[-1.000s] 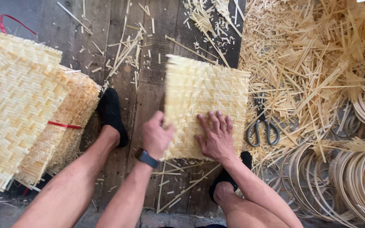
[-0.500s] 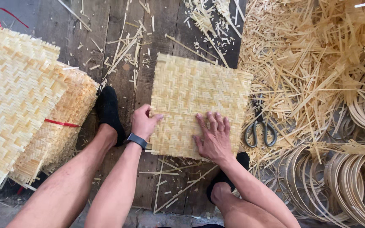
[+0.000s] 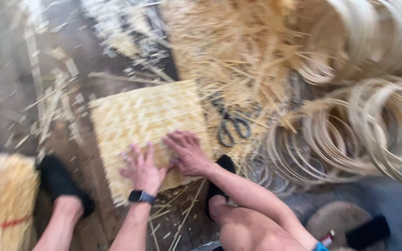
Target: The person takes a square woven bamboo mat and places a circular bamboo frame on top. They flip the assembly over and use a wooden block to hold the mat in place while trimming the excess bamboo strips around the circular edge with shears. The finished circular plate is then set aside, and the process is repeated with another mat.
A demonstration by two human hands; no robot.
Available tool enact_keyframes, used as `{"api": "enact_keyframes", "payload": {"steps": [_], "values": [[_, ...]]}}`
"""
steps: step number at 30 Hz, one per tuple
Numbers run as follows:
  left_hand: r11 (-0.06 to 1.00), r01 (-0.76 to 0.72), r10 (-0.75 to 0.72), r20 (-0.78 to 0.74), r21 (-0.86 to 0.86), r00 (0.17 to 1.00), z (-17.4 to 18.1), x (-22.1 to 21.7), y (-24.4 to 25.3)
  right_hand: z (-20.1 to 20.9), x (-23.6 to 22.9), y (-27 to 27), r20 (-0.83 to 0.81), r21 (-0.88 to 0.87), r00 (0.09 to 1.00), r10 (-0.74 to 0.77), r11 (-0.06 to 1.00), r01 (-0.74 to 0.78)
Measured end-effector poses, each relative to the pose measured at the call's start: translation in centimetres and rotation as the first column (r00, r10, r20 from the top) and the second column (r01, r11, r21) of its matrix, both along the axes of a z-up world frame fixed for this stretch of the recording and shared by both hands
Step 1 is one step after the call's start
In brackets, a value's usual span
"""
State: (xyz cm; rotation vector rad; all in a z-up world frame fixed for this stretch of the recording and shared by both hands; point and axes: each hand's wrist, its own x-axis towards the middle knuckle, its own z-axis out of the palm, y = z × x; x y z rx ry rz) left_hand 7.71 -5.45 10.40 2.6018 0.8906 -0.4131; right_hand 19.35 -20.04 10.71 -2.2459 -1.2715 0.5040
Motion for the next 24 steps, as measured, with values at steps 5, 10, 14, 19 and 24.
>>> {"api": "enact_keyframes", "payload": {"steps": [5,10,14,19,24], "values": [[1.0,0.0,-0.001,0.031,0.016,1.0,-1.7,-0.6,0.6,0.2,3.9,-5.4,-0.537,0.365,0.768,-0.348,0.725,0.584],[0.998,0.012,-0.012,0.013,0.054,1.0,-3.2,-0.6,0.8,8.5,12.1,-24.8,0.317,0.61,0.414,-0.853,0.518,0.6],[0.997,0.004,0.0,-0.051,0.082,0.999,-3.6,-0.3,0.7,14.5,13.0,-38.4,0.712,0.126,0.111,-0.693,0.281,0.951],[0.997,-0.002,0.005,-0.03,0.075,1.0,-3.7,-0.1,0.9,15.1,10.0,-43.7,0.601,0.21,0.226,-0.767,0.424,0.881],[0.999,0.015,-0.009,-0.118,0.048,0.993,-1.8,0.8,1.2,20.6,8.3,-42.5,0.791,0.148,0.212,-0.574,0.516,0.843]]}}
